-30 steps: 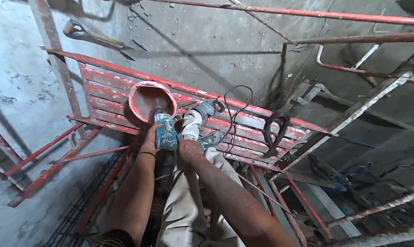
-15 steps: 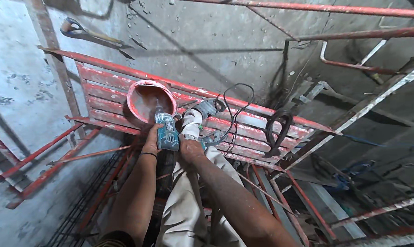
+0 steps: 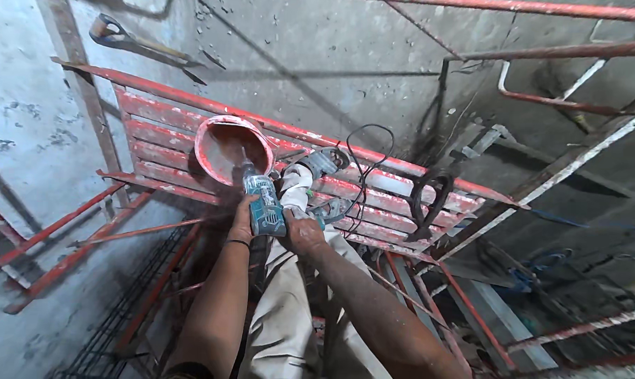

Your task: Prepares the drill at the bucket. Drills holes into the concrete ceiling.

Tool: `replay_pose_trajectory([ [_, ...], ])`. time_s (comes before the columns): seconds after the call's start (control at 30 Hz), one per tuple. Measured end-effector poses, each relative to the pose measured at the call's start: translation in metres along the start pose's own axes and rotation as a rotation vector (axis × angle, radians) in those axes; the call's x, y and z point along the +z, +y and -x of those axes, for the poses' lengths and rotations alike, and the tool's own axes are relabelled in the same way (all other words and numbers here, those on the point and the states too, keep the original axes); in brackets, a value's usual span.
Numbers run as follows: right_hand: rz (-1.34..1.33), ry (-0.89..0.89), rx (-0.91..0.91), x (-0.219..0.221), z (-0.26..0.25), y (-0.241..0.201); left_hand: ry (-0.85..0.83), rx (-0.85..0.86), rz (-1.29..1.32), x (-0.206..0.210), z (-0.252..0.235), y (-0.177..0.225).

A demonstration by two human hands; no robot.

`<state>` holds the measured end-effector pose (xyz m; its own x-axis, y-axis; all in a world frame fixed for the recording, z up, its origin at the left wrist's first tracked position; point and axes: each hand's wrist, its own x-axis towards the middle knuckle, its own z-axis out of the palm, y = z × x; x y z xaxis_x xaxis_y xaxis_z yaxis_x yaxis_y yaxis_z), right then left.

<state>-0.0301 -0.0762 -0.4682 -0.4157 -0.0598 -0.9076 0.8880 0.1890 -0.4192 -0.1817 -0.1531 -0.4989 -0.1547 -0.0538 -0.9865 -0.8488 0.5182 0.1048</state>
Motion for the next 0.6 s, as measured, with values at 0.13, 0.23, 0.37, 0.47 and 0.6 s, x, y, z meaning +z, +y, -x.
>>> replay_pose_trajectory([
  [0.13, 0.008, 0.022, -0.013, 0.003, 0.007, 0.010, -0.033, 0.004, 0.018, 0.002, 0.001, -0.012],
  [0.23, 0.021, 0.017, -0.018, 0.005, 0.011, 0.019, -0.053, -0.018, 0.033, 0.004, 0.001, -0.021],
  [0.37, 0.026, 0.037, -0.052, 0.012, 0.019, 0.032, -0.055, -0.014, 0.029, 0.004, 0.000, -0.033],
  [0.47, 0.035, 0.069, -0.090, 0.018, 0.024, 0.046, -0.064, -0.080, -0.018, 0.008, 0.004, -0.035],
  [0.6, 0.014, 0.090, -0.108, 0.023, 0.026, 0.057, -0.054, -0.173, -0.093, 0.012, 0.006, -0.032],
])
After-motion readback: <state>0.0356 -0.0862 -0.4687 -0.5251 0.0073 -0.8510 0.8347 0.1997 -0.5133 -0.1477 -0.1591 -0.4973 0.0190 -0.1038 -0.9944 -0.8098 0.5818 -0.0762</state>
